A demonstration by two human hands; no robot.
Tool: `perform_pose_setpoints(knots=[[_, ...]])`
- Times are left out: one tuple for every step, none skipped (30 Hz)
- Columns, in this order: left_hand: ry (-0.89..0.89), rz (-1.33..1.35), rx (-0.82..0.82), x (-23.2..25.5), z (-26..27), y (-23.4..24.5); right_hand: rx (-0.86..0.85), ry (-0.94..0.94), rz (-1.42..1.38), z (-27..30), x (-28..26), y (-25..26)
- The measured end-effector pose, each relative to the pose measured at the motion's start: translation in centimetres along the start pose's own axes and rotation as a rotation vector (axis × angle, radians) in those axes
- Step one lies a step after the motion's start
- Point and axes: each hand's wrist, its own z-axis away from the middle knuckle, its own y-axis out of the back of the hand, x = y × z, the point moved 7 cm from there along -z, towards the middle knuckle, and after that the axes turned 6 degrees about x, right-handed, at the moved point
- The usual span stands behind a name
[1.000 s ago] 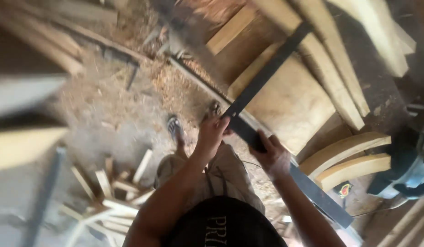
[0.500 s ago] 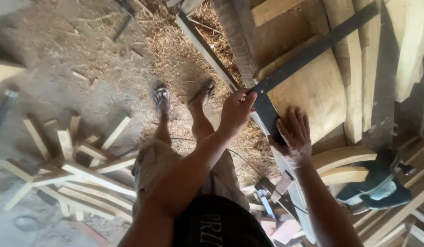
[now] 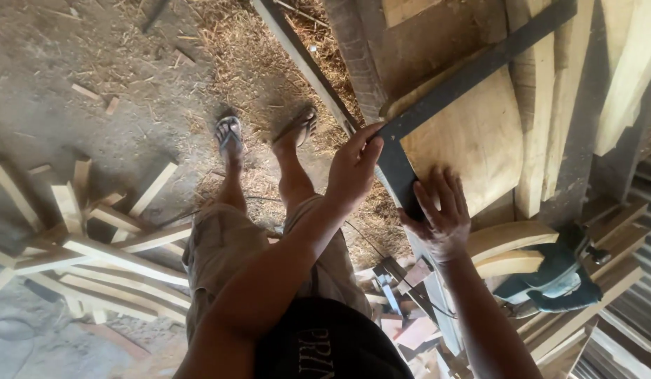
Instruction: The person measures wooden pieces using an L-square ruler and a tape measure, marking reference lines on them with a pencil.
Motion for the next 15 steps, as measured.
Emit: perform_pose_setpoints(knots=[[0.003, -0.001, 0.004, -0.5, 0.1, -0.1, -0.003, 0.001, -0.004, 0.1, 0.0, 0.0], [0.043, 0.065, -0.010, -1.2, 0.0, -0.3, 0.000, 0.003, 0.005, 0.1, 0.0, -0.1], [0.083, 0.131, -0.025, -1.9, 0.0, -0.4, 0.003, 0.005, 0.013, 0.1, 0.0, -0.1], [0.088, 0.132, -0.024, -2.4, -0.1, -0.3, -0.002, 0.003, 0.013, 0.1, 0.1, -0.2], [0.091, 0.083, -0.039, -2.9, -0.3, -0.2, -0.009, 0.002, 0.023, 0.1, 0.3, -0.4], [0.097, 0.038, -0.050, -3.5, -0.2, -0.2, -0.021, 0.004, 0.033, 0.2, 0.4, -0.4], [0.105, 0.043, -0.046, -2.3, 0.4, 0.2, -0.032, 0.006, 0.032, 0.4, 0.1, -0.2], [0.226, -0.047, -0.078, -1.8, 0.6, 0.4, -0.035, 0.002, 0.032, 0.1, 0.0, -0.2], [0.346, -0.137, -0.113, -1.3, 1.1, 0.7, -0.038, -0.002, 0.031, -0.1, -0.1, -0.1], [0.346, -0.134, -0.104, -2.6, 1.2, 0.6, -0.039, 0.005, 0.026, -0.1, -0.1, -0.3], [0.285, -0.054, -0.098, -3.3, 1.3, 0.3, -0.027, 0.014, 0.037, -0.2, -0.1, -0.3], [0.227, 0.024, -0.096, -4.1, 1.5, 0.1, -0.016, 0.018, 0.049, 0.0, -0.2, -0.3], [0.228, 0.024, -0.092, -4.0, 1.6, 0.2, -0.019, 0.021, 0.045, 0.2, -0.3, -0.4], [0.247, 0.025, -0.085, -3.9, 1.6, 0.1, -0.006, 0.033, 0.042, 0.2, -0.2, -0.4], [0.265, 0.026, -0.079, -3.9, 1.6, 0.0, 0.007, 0.046, 0.039, 0.1, -0.1, -0.4]])
